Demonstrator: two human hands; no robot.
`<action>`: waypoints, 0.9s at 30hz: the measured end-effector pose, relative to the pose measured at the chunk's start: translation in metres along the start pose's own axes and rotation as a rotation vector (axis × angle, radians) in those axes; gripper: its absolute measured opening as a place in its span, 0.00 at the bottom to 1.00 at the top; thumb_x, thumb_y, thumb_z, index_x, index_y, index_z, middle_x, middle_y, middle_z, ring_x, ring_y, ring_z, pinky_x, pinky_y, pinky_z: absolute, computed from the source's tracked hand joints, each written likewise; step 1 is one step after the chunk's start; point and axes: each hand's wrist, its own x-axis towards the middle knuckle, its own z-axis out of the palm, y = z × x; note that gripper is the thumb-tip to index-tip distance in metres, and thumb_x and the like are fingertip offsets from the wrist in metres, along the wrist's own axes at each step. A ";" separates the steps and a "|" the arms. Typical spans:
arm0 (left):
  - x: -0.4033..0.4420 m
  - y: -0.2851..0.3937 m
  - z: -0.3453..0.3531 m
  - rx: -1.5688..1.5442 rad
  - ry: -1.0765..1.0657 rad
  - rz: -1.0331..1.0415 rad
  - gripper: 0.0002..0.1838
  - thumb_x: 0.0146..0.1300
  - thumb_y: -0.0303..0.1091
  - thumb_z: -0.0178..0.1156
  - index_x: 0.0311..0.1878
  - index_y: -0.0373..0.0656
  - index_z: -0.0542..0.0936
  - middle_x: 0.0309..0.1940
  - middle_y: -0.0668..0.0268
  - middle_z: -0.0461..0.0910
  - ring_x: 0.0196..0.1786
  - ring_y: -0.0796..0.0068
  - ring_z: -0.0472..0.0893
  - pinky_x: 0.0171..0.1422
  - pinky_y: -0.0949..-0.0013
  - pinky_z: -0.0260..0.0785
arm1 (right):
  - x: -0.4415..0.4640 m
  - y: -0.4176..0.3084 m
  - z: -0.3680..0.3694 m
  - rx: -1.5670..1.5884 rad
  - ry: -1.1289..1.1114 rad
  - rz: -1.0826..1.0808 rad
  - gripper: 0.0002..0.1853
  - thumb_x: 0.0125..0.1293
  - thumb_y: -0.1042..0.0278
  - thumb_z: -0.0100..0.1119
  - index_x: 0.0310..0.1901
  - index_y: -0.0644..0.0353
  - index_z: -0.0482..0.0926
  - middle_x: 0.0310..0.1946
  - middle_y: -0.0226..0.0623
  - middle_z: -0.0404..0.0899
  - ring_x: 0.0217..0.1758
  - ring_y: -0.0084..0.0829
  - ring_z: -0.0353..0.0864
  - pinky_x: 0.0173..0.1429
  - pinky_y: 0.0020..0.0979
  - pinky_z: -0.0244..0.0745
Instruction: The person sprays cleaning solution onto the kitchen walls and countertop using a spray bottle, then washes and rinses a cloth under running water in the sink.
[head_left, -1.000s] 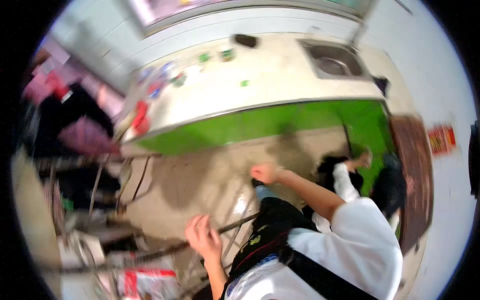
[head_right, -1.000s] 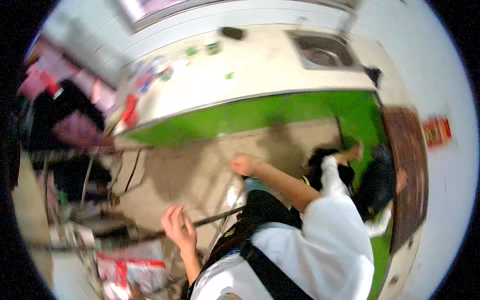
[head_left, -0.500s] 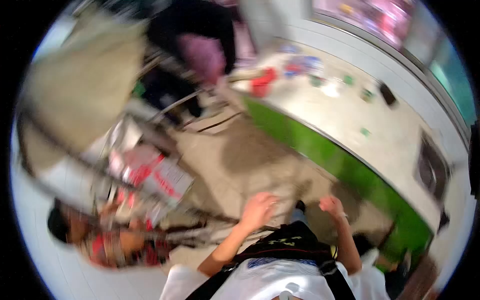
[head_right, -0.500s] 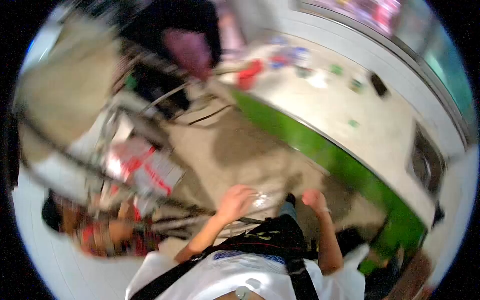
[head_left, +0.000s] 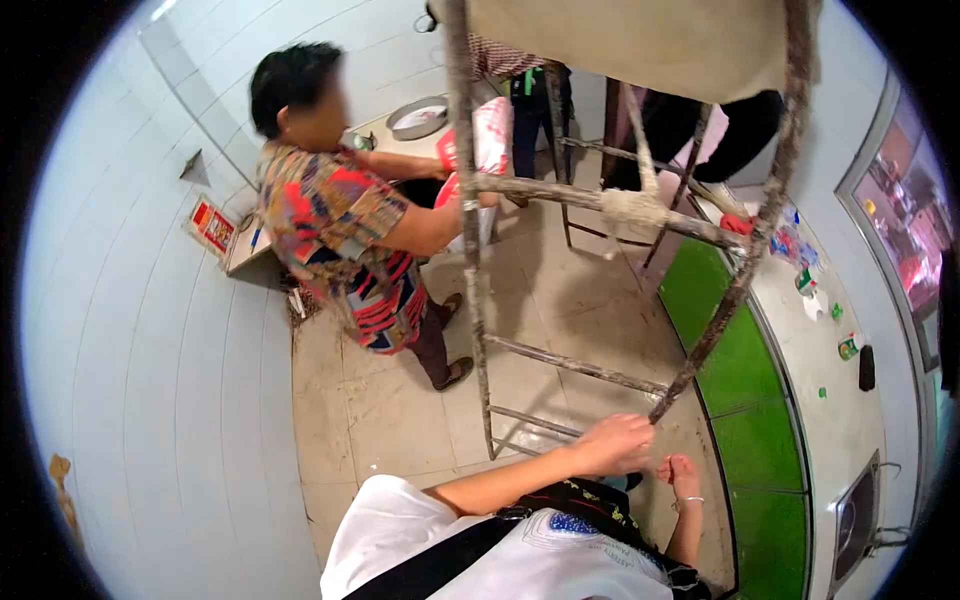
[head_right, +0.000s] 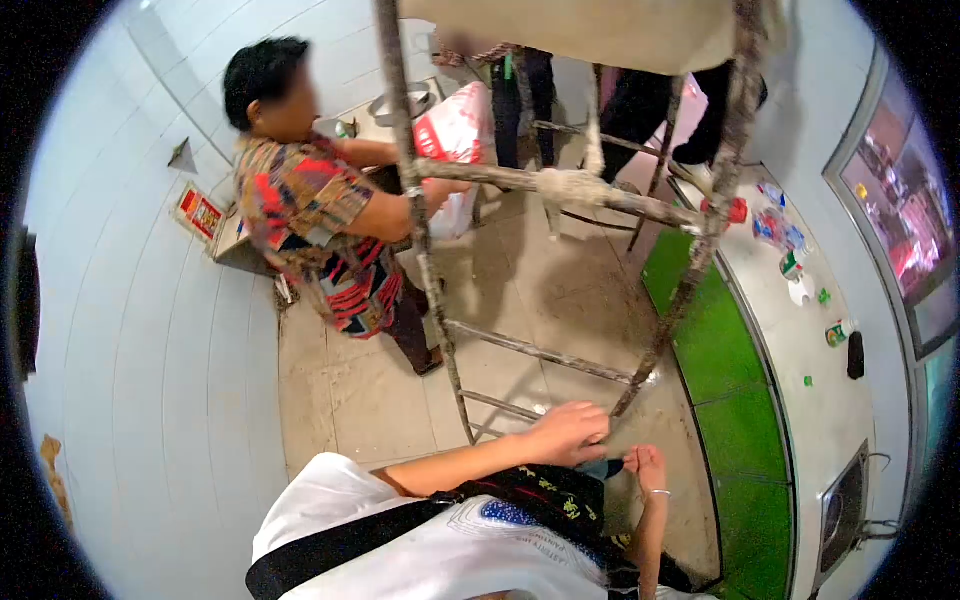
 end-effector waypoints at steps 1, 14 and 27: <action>-0.019 -0.008 -0.002 0.035 0.063 -0.035 0.15 0.52 0.38 0.63 0.25 0.45 0.64 0.26 0.62 0.68 0.35 0.57 0.71 0.38 0.58 0.64 | -0.002 0.002 0.012 -0.020 -0.003 0.046 0.14 0.72 0.59 0.45 0.38 0.62 0.74 0.24 0.34 0.79 0.23 0.23 0.74 0.30 0.24 0.71; -0.217 -0.011 -0.013 0.254 0.583 -0.586 0.17 0.56 0.43 0.62 0.22 0.45 0.67 0.19 0.61 0.70 0.26 0.58 0.74 0.28 0.58 0.64 | 0.013 0.034 0.059 -0.332 -0.336 0.031 0.14 0.71 0.58 0.44 0.39 0.59 0.75 0.27 0.35 0.80 0.28 0.25 0.79 0.35 0.28 0.75; -0.457 -0.010 -0.135 0.122 0.776 -1.164 0.17 0.56 0.46 0.59 0.21 0.45 0.69 0.17 0.61 0.72 0.23 0.57 0.73 0.27 0.58 0.63 | -0.032 0.053 0.314 -0.405 -0.619 0.150 0.16 0.72 0.58 0.43 0.40 0.62 0.75 0.29 0.34 0.79 0.31 0.25 0.78 0.39 0.28 0.75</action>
